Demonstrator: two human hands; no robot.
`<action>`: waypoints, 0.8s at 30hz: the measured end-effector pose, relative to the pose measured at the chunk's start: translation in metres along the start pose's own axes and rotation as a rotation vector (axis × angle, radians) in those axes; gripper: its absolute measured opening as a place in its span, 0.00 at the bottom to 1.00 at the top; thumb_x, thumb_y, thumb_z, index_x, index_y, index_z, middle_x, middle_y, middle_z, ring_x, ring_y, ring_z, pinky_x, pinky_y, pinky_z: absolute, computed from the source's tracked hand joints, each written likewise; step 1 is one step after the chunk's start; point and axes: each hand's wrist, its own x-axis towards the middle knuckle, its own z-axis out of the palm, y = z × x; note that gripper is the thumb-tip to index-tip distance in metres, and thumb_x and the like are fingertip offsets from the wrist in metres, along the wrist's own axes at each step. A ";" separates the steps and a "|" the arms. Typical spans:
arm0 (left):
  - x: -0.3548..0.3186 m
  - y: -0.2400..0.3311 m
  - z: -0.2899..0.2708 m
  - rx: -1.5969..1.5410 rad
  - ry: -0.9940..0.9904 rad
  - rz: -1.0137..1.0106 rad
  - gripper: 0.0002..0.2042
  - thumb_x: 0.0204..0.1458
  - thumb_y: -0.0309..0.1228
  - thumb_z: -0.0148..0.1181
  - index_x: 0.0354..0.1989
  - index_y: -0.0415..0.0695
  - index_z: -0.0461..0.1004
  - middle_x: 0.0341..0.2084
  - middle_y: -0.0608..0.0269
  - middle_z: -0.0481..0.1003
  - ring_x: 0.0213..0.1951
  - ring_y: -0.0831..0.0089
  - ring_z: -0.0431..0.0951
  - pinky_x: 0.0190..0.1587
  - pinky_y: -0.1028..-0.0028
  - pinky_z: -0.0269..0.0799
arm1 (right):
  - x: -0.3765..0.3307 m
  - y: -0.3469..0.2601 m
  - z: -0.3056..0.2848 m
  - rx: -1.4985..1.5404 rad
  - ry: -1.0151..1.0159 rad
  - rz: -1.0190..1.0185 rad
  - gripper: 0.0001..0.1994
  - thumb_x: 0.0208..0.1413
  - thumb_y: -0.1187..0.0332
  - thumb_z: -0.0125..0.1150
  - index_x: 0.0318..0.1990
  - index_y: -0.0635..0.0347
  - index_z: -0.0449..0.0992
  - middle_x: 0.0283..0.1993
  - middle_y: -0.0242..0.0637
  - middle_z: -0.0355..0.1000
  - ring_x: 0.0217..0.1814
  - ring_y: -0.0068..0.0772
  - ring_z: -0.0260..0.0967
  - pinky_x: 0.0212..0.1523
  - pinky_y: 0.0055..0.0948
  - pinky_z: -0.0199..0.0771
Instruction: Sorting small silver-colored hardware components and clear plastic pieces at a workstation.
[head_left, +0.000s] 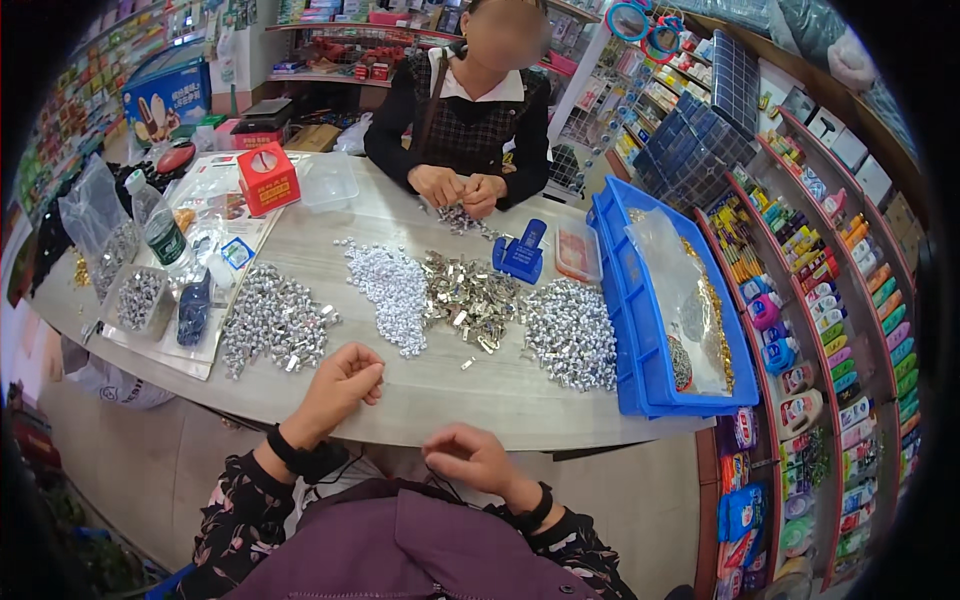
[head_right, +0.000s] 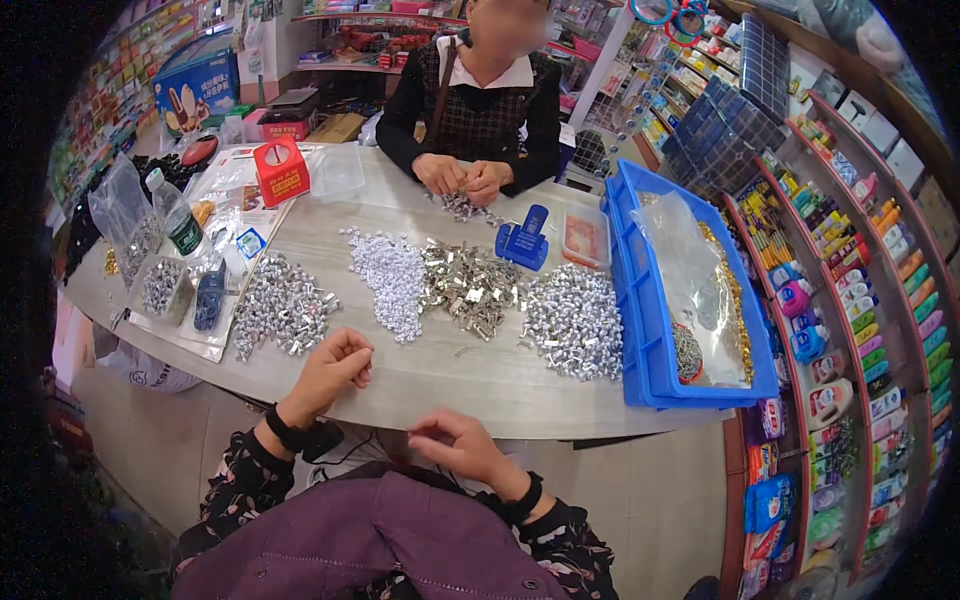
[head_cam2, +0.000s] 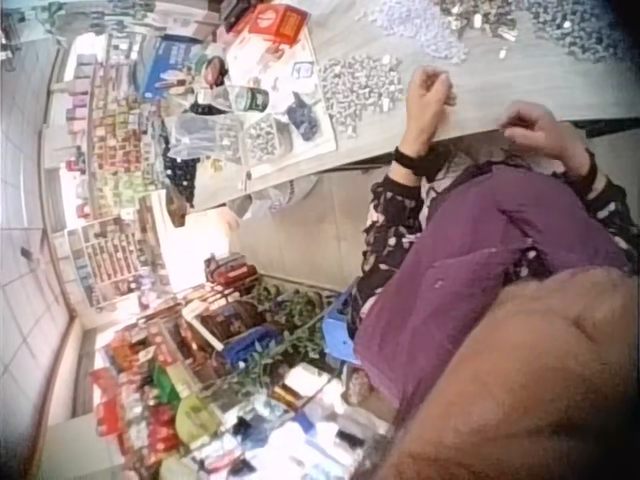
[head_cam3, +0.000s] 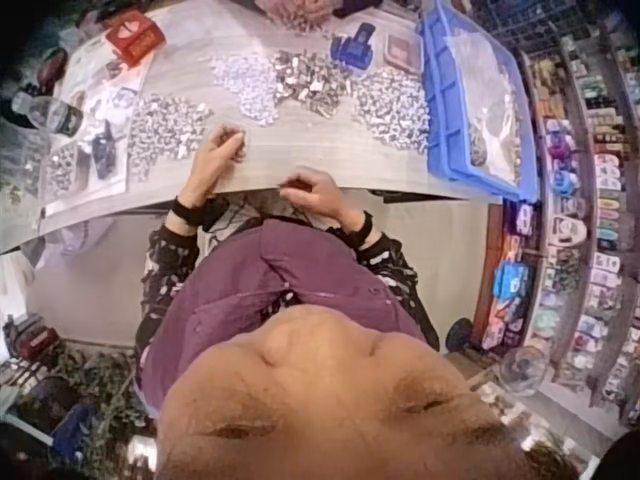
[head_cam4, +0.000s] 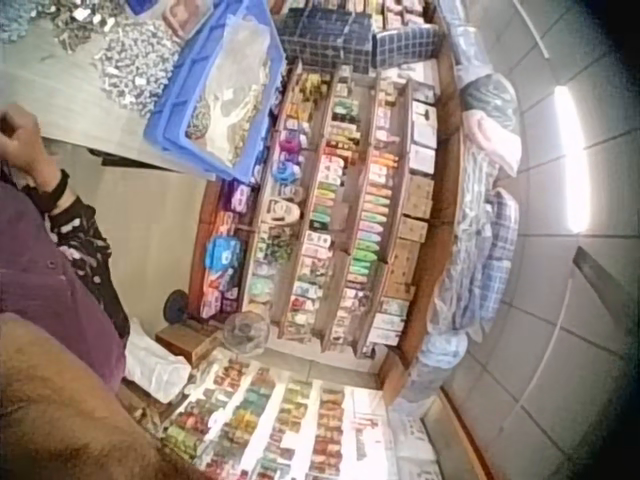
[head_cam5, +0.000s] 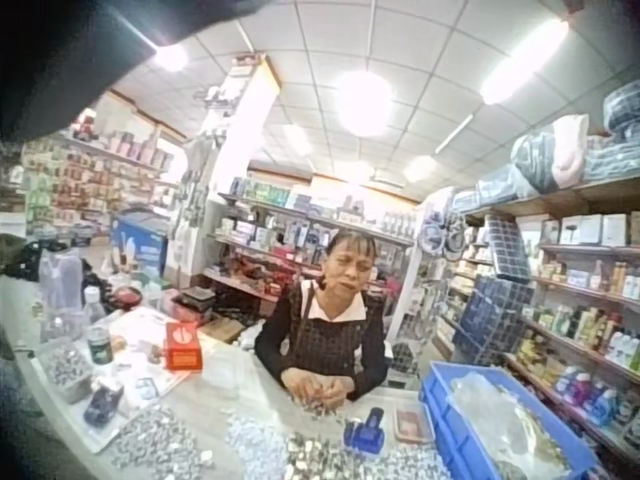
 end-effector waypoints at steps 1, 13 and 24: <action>-0.001 -0.003 0.000 0.006 -0.006 -0.001 0.05 0.53 0.27 0.50 0.36 0.40 0.67 0.24 0.67 0.70 0.25 0.81 0.71 0.27 0.82 0.68 | -0.002 -0.003 -0.001 -0.091 -0.129 0.030 0.10 0.51 0.71 0.58 0.41 0.62 0.72 0.40 0.34 0.70 0.41 0.20 0.68 0.41 0.21 0.68; -0.021 0.017 0.020 0.096 -0.054 0.038 0.07 0.54 0.26 0.49 0.38 0.38 0.70 0.23 0.66 0.70 0.23 0.81 0.71 0.27 0.81 0.69 | 0.008 0.123 -0.010 -0.152 -0.463 0.413 0.19 0.56 0.64 0.51 0.53 0.63 0.64 0.50 0.36 0.66 0.51 0.23 0.61 0.52 0.23 0.60; -0.049 0.090 0.051 -0.046 -0.197 0.198 0.06 0.53 0.20 0.46 0.36 0.35 0.69 0.26 0.60 0.69 0.23 0.76 0.72 0.25 0.79 0.70 | 0.037 0.120 0.024 -0.210 -0.185 -0.065 0.25 0.53 0.59 0.54 0.55 0.62 0.61 0.49 0.38 0.67 0.50 0.31 0.64 0.51 0.28 0.63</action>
